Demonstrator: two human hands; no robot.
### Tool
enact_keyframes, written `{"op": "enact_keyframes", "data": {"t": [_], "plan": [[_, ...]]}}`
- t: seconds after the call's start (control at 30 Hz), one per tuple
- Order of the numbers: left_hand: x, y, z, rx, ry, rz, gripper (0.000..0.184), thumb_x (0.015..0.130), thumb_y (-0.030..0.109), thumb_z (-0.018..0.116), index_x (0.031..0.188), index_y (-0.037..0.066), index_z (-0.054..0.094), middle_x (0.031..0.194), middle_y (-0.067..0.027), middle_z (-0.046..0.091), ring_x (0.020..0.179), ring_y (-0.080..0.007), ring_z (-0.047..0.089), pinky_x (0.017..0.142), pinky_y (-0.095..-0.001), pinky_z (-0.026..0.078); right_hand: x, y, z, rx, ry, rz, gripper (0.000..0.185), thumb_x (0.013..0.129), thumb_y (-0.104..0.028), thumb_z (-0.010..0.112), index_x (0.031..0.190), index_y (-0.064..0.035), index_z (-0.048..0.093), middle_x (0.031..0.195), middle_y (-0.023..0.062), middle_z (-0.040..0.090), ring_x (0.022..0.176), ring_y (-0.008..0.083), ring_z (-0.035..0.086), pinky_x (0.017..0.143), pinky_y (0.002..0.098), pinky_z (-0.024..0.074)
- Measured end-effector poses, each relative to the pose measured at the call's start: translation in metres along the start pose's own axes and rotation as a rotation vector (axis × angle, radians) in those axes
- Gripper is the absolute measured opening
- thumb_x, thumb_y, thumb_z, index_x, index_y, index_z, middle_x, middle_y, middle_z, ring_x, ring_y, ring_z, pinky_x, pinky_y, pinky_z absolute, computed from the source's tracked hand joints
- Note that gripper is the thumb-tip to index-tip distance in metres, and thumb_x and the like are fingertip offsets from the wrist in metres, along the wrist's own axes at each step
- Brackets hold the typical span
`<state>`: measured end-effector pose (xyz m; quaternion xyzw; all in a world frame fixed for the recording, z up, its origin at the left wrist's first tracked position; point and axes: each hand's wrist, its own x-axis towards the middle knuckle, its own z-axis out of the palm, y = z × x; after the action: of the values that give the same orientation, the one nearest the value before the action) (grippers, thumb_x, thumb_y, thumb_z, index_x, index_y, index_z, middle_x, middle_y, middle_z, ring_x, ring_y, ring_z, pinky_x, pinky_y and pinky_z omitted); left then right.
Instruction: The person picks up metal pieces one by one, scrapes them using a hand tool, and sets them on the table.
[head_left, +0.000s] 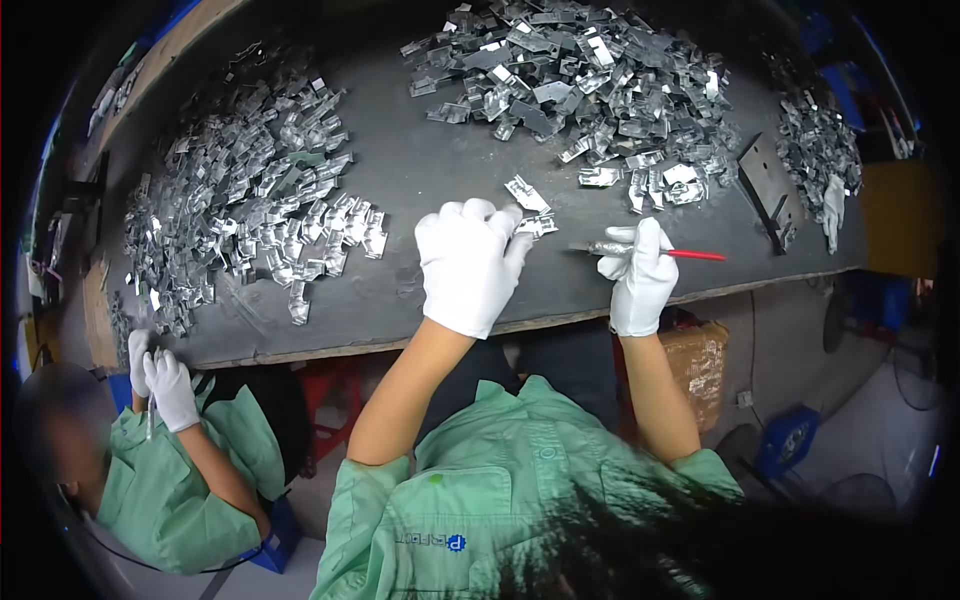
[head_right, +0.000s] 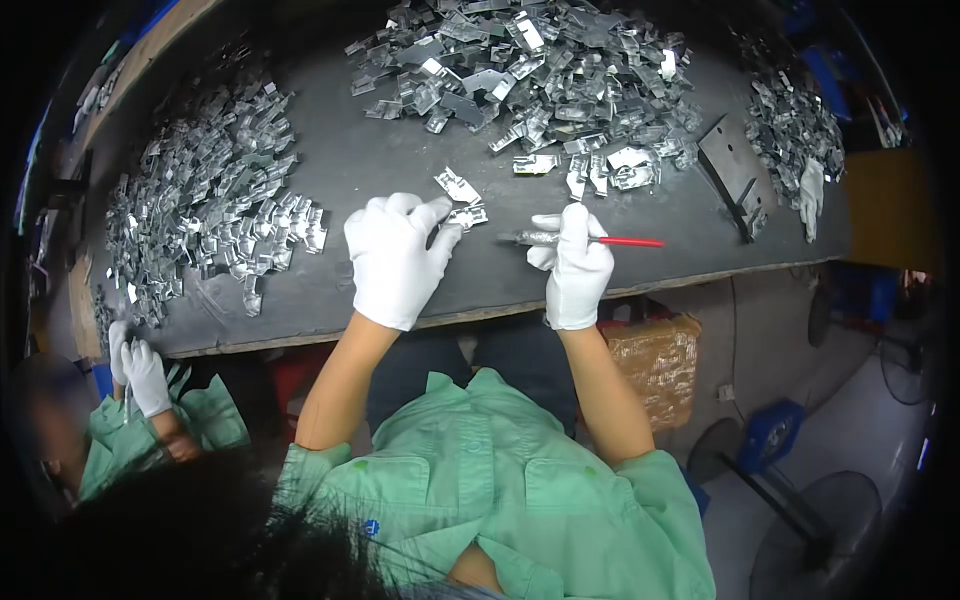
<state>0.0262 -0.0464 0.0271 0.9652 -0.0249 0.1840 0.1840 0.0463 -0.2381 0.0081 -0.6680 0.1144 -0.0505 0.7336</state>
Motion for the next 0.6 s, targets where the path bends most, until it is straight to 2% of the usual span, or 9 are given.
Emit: {"op": "enact_keyframes", "data": {"t": [0.17,0.33,0.37,0.4,0.47,0.57,0.6], "plan": [[-0.020,-0.037,-0.020,-0.124,-0.084,0.171,0.014,0.079,0.020,0.077,0.092,0.021,0.072,0.083,0.0036,0.062,0.084,-0.0214,0.057,0.077,-0.0383,0.039,-0.001,-0.004,-0.002,-0.017,-0.078,0.051,0.037,0.106,-0.033,0.050,0.094,-0.0006,0.063,0.087,0.0092,0.072,0.055,0.0080,0.060,0.050,0.0210,0.0456],[-0.038,-0.066,-0.028,-0.153,-0.105,0.244,0.023,0.077,0.015,0.077,0.097,0.021,0.069,0.084,0.0028,0.061,0.083,-0.0221,0.057,0.075,-0.0380,0.041,-0.036,-0.022,0.018,-0.077,-0.340,0.164,0.030,0.105,-0.024,0.054,0.090,0.0019,0.062,0.086,0.0128,0.071,0.067,0.0151,0.068,0.052,0.0242,0.0497],[-0.039,-0.070,-0.026,-0.174,-0.097,0.254,0.025,0.076,0.014,0.077,0.098,0.022,0.069,0.085,0.0028,0.061,0.082,-0.0222,0.057,0.075,-0.0381,0.041,-0.040,-0.018,0.017,-0.134,-0.502,0.022,0.021,0.101,-0.017,0.059,0.089,-0.0005,0.064,0.083,0.0112,0.071,0.064,0.0179,0.067,0.053,0.0286,0.0496],[-0.039,-0.073,-0.022,-0.196,-0.087,0.268,0.027,0.075,0.013,0.077,0.099,0.022,0.068,0.085,0.0027,0.061,0.082,-0.0223,0.057,0.074,-0.0382,0.041,-0.041,-0.025,0.023,-0.361,-0.576,-0.187,0.016,0.099,-0.014,0.061,0.089,-0.0022,0.066,0.082,0.0100,0.071,0.063,0.0209,0.066,0.053,0.0309,0.0487],[-0.040,-0.074,-0.019,-0.210,-0.046,0.291,0.031,0.074,0.011,0.076,0.101,0.022,0.066,0.085,0.0029,0.060,0.081,-0.0226,0.058,0.072,-0.0386,0.042,-0.030,-0.028,0.036,-0.658,-0.685,-0.857,0.003,0.089,-0.007,0.066,0.090,-0.0082,0.068,0.070,0.0047,0.063,0.059,0.0264,0.060,0.054,0.0357,0.0454],[-0.040,-0.076,-0.016,-0.225,-0.044,0.296,0.030,0.074,0.011,0.076,0.100,0.022,0.066,0.085,0.0027,0.061,0.081,-0.0224,0.058,0.072,-0.0385,0.042,-0.034,-0.031,0.048,-0.795,-0.676,-0.994,0.005,0.086,-0.009,0.070,0.090,-0.0096,0.068,0.063,0.0020,0.055,0.057,0.0229,0.055,0.055,0.0363,0.0450],[-0.040,-0.077,-0.016,-0.243,-0.049,0.294,0.030,0.074,0.011,0.076,0.100,0.021,0.065,0.085,0.0027,0.061,0.080,-0.0224,0.058,0.072,-0.0385,0.042,-0.035,-0.035,0.053,-0.862,-0.681,-1.090,0.011,0.081,-0.010,0.073,0.088,-0.0129,0.065,0.060,-0.0006,0.047,0.055,0.0207,0.051,0.054,0.0355,0.0427]]}}
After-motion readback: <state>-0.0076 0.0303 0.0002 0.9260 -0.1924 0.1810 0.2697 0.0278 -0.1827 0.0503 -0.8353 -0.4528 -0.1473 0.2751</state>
